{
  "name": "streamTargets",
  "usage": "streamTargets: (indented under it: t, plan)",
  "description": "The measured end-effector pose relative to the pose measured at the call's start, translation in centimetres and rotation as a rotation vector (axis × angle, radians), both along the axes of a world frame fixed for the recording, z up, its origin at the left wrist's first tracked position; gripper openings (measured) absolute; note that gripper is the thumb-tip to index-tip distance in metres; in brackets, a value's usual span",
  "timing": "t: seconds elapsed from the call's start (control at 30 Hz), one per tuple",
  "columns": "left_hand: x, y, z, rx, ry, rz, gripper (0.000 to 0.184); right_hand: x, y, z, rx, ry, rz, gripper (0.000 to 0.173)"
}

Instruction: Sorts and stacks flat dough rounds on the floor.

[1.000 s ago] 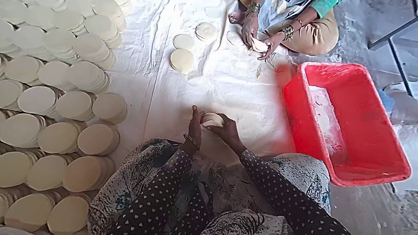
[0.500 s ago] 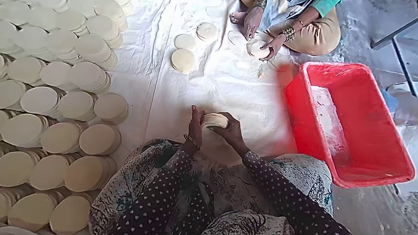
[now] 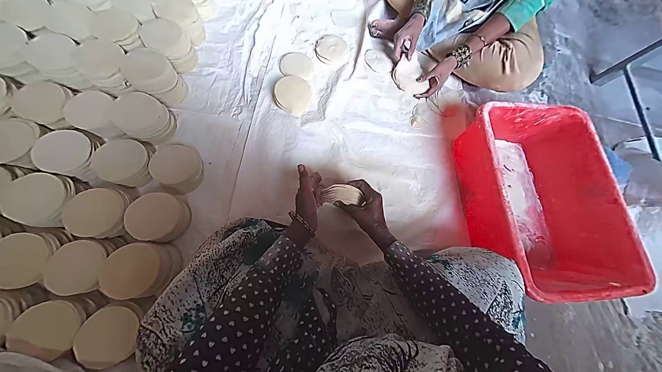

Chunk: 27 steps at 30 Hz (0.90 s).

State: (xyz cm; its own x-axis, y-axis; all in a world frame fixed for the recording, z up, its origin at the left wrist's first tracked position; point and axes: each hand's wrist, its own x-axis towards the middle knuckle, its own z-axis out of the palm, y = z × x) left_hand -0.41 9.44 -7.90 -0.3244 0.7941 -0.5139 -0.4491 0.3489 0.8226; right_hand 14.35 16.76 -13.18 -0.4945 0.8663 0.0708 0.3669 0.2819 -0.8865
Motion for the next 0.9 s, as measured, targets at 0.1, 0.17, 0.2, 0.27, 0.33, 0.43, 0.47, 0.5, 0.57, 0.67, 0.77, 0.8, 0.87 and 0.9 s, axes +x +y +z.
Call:
streamTargets:
  t: [0.1, 0.17, 0.2, 0.27, 0.33, 0.43, 0.47, 0.5, 0.57, 0.67, 0.77, 0.8, 0.87, 0.9]
  plan:
    - [0.7, 0.3, 0.1, -0.026, -0.003, -0.033, 0.091, -0.5, 0.2, 0.0, -0.035, -0.229, 0.014, 0.054]
    - [0.3, 1.0, -0.6, 0.011, 0.009, 0.019, 0.089, -0.5, 0.4, 0.1, -0.012, -0.174, 0.004, 0.041]
    - [0.0, 1.2, -1.2, 0.028, 0.018, 0.052, 0.087, -0.2, 0.3, 0.1, -0.001, -0.086, 0.002, 0.041]
    - [-0.2, 1.4, -1.9, 0.034, 0.031, 0.059, 0.089, 0.0, 0.2, 0.1, 0.013, -0.014, 0.005, 0.046]
    - [0.4, 1.4, -2.1, 0.031, 0.025, 0.008, 0.093, -0.3, 0.1, -0.1, -0.025, -0.144, 0.018, 0.055]
    - [0.4, 1.3, -1.0, 0.034, 0.006, 0.045, 0.088, -0.5, 0.5, -0.2, -0.006, -0.1, 0.007, 0.042]
    - [0.1, 1.1, -0.8, 0.032, 0.0, 0.063, 0.086, -0.3, 0.3, -0.2, 0.008, -0.019, -0.003, 0.042]
    - [-0.1, 1.2, -1.1, 0.039, -0.001, 0.079, 0.086, -0.1, 0.3, -0.2, 0.007, 0.025, -0.014, 0.045]
    - [0.2, 1.2, -1.8, 0.028, 0.001, 0.047, 0.09, 0.1, 0.2, -0.3, -0.028, -0.084, -0.013, 0.055]
    - [0.4, 1.8, -1.8, 0.04, -0.002, 0.028, 0.09, 0.0, 0.8, -0.5, 0.0, -0.141, -0.006, 0.041]
    - [-0.2, 1.4, -1.4, 0.042, 0.003, 0.068, 0.086, 0.5, 0.4, -0.4, 0.016, 0.043, -0.015, 0.046]
    - [-0.1, 1.5, -1.7, 0.044, 0.009, 0.058, 0.088, 0.5, 0.4, -0.3, -0.024, 0.001, -0.013, 0.054]
    - [0.6, 1.3, -1.5, 0.042, 0.016, 0.012, 0.09, 0.1, 0.7, -0.6, -0.081, -0.155, -0.015, 0.059]
    - [0.8, 1.1, -0.9, 0.043, 0.008, 0.0, 0.09, -0.1, 0.9, -0.8, -0.078, -0.167, -0.02, 0.051]
